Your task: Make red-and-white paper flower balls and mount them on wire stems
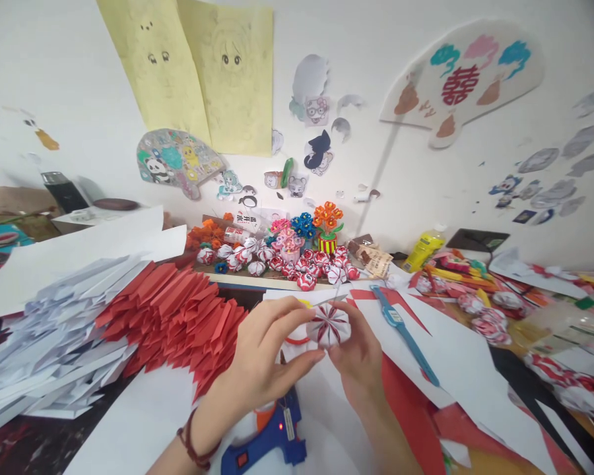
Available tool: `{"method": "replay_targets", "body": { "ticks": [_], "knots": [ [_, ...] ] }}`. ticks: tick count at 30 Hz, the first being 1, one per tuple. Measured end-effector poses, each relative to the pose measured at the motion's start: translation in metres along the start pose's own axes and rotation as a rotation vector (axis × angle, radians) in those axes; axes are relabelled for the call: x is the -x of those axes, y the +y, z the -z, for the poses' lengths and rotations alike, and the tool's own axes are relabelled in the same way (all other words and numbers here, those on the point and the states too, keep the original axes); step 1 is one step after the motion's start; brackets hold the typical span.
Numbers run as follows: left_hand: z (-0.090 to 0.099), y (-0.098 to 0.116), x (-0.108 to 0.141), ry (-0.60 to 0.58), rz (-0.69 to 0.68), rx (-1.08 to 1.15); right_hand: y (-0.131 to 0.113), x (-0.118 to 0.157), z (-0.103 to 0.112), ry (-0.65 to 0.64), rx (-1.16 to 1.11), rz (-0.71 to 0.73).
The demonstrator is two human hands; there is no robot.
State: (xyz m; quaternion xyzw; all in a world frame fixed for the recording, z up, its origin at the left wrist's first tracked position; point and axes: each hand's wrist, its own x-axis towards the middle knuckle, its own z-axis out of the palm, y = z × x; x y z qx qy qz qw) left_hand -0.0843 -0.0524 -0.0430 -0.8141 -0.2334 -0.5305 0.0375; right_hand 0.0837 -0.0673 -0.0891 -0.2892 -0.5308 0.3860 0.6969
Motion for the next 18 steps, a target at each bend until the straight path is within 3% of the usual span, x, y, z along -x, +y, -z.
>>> {"method": "replay_targets", "body": {
  "ticks": [3, 9, 12, 18],
  "knots": [
    [0.0, 0.004, 0.001, 0.045, -0.11, -0.092, -0.002, -0.001, -0.004, 0.063, 0.041, -0.05],
    [0.004, 0.018, -0.012, -0.236, -0.291, -0.348, 0.0, 0.0, -0.009, 0.014, 0.078, -0.091],
    [0.007, 0.024, -0.02, -0.372, -0.326, -0.47, 0.004, -0.001, -0.009, 0.018, 0.18, -0.021],
    [0.005, 0.03, -0.029, -0.474, -0.455, -0.618, 0.007, -0.003, -0.005, 0.03, 0.445, 0.18]
  ]
}}
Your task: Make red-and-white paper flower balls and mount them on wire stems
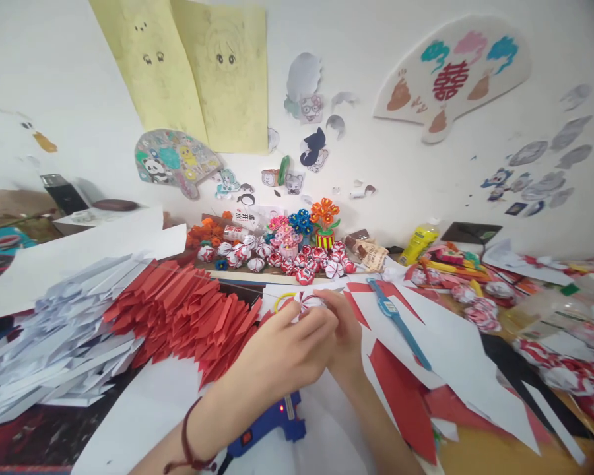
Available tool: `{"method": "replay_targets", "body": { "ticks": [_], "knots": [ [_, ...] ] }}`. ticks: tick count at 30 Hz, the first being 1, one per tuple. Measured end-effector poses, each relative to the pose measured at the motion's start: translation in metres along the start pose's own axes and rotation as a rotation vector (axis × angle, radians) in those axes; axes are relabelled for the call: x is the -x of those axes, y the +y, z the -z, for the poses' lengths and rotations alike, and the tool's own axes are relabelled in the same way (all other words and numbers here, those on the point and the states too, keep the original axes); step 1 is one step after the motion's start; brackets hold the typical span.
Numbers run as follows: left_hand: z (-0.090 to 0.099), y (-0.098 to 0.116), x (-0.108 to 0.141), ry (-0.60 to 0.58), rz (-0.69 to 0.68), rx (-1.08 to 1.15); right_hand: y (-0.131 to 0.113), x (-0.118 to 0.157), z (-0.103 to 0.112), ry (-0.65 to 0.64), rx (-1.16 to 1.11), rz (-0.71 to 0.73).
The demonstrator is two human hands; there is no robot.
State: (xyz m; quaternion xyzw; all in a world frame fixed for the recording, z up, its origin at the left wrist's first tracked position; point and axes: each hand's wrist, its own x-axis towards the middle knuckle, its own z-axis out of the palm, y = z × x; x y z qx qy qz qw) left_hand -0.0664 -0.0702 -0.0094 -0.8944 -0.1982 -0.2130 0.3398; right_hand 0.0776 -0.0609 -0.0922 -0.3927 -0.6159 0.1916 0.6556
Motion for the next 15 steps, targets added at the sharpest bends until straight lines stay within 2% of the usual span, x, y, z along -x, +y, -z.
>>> {"method": "replay_targets", "body": {
  "ticks": [3, 7, 11, 15],
  "knots": [
    [-0.004, 0.0, -0.005, -0.017, -0.039, -0.003, 0.002, 0.0, 0.002, 0.031, 0.096, 0.069],
    [-0.011, -0.002, -0.008, 0.052, -0.033, 0.067, 0.004, 0.0, 0.003, 0.07, 0.098, 0.098],
    [-0.012, -0.003, -0.006, 0.074, 0.105, 0.154, 0.003, -0.001, 0.004, 0.107, 0.057, 0.034],
    [-0.003, -0.003, -0.001, 0.133, 0.287, 0.3, 0.001, -0.003, 0.005, 0.132, 0.008, -0.018]
  ]
}}
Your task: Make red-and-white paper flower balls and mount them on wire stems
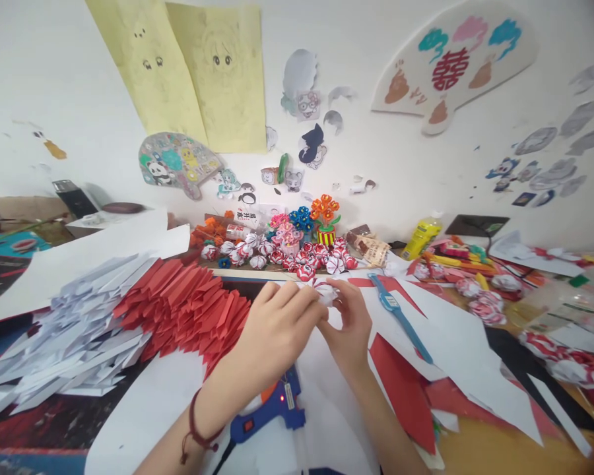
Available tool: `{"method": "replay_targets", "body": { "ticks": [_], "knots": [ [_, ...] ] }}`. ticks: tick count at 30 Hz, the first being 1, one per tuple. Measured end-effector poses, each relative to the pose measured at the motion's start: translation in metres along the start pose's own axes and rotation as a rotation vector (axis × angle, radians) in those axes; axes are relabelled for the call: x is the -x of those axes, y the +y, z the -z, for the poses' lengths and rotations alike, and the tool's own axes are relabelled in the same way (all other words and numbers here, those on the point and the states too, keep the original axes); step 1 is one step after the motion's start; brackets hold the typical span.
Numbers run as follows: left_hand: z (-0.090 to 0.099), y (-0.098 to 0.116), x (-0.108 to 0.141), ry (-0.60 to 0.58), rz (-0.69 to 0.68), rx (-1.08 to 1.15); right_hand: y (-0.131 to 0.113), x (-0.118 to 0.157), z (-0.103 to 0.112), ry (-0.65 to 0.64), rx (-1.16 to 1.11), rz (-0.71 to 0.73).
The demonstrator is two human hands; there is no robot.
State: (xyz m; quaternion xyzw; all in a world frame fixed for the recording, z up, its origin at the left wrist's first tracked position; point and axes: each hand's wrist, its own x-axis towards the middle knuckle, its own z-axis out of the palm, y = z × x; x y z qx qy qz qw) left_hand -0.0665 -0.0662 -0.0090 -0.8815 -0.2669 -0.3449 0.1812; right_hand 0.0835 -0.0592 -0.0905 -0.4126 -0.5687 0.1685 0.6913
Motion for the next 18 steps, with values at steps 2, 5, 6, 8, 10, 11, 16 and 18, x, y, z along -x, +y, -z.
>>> {"method": "replay_targets", "body": {
  "ticks": [2, 5, 6, 8, 10, 11, 16, 18],
  "knots": [
    [0.009, 0.001, 0.003, 0.043, 0.083, 0.068, 0.0, -0.001, 0.001, 0.009, -0.005, -0.012],
    [0.024, 0.004, 0.011, 0.114, 0.218, 0.169, -0.001, -0.001, 0.002, 0.036, 0.016, -0.006],
    [0.028, 0.005, 0.014, 0.137, 0.263, 0.196, -0.001, -0.001, 0.002, 0.046, 0.024, 0.0],
    [0.031, 0.006, 0.022, 0.175, 0.337, 0.208, -0.001, -0.001, 0.003, 0.066, 0.036, 0.011],
    [0.029, 0.005, 0.029, 0.169, 0.382, 0.159, -0.003, 0.0, 0.004, 0.08, 0.041, 0.021],
    [0.027, 0.004, 0.032, 0.148, 0.4, 0.122, -0.003, 0.0, 0.005, 0.085, 0.044, 0.027],
    [0.018, -0.002, 0.032, 0.111, 0.369, -0.078, -0.005, 0.0, 0.006, 0.092, 0.053, 0.067],
    [0.021, 0.002, 0.026, 0.159, 0.184, -0.174, -0.003, -0.001, 0.007, 0.093, 0.073, 0.082]
  ]
}}
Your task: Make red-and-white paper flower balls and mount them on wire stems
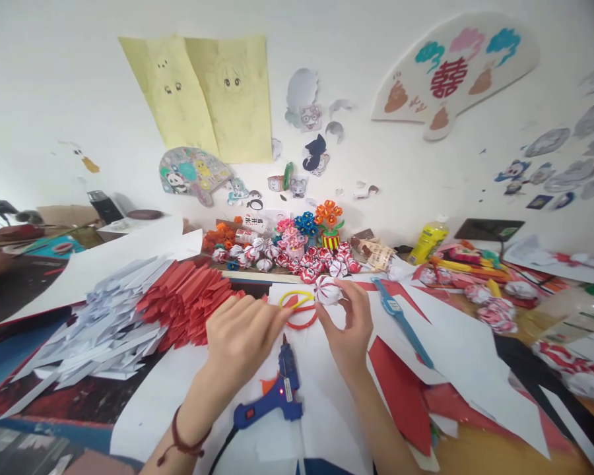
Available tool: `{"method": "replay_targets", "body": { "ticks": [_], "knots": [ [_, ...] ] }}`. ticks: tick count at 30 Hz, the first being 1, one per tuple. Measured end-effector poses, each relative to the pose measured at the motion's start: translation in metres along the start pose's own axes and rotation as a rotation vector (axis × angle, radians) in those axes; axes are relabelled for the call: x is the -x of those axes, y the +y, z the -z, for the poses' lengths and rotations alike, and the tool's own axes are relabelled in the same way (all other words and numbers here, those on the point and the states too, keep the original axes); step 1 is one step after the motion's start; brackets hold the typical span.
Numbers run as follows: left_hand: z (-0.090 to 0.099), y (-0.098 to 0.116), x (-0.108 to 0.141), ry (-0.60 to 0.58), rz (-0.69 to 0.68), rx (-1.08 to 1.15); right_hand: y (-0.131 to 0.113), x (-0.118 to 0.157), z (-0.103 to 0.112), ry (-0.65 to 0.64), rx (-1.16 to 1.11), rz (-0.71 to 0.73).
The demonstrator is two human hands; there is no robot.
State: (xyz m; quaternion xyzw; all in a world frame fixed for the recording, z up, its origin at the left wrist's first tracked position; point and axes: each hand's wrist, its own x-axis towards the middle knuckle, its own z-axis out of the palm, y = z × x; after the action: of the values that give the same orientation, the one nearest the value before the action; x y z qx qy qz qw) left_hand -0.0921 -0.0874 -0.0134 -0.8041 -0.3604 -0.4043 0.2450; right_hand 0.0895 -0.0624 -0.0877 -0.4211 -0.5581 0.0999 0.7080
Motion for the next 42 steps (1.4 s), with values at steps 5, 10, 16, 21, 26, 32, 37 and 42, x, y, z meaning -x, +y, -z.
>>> {"method": "replay_targets", "body": {
  "ticks": [5, 10, 16, 21, 26, 32, 37, 42],
  "knots": [
    [0.014, 0.014, -0.011, 0.024, -0.249, -0.268, 0.008, -0.003, 0.003, -0.001, 0.153, 0.069],
    [0.015, 0.004, -0.015, -0.207, -0.09, -0.398, 0.012, -0.004, 0.007, 0.001, 0.228, 0.18],
    [0.008, -0.015, -0.001, -0.333, 0.02, -0.207, 0.009, -0.001, 0.007, -0.045, 0.192, 0.234],
    [0.007, -0.025, 0.004, -0.41, 0.365, 0.288, 0.003, 0.005, 0.003, -0.033, -0.05, 0.092],
    [0.014, -0.052, -0.012, -0.338, 0.679, 0.575, -0.008, 0.002, 0.003, -0.04, -0.193, -0.13],
    [0.016, -0.113, -0.063, -0.431, 0.651, 0.382, -0.002, 0.0, 0.002, -0.09, -0.144, -0.302],
    [-0.011, -0.162, -0.105, -0.823, 0.405, -0.095, 0.006, 0.002, -0.001, -0.166, -0.083, -0.338],
    [-0.058, -0.185, -0.111, -1.004, 0.375, -0.269, 0.007, 0.001, -0.001, -0.238, -0.059, -0.389]
  ]
}}
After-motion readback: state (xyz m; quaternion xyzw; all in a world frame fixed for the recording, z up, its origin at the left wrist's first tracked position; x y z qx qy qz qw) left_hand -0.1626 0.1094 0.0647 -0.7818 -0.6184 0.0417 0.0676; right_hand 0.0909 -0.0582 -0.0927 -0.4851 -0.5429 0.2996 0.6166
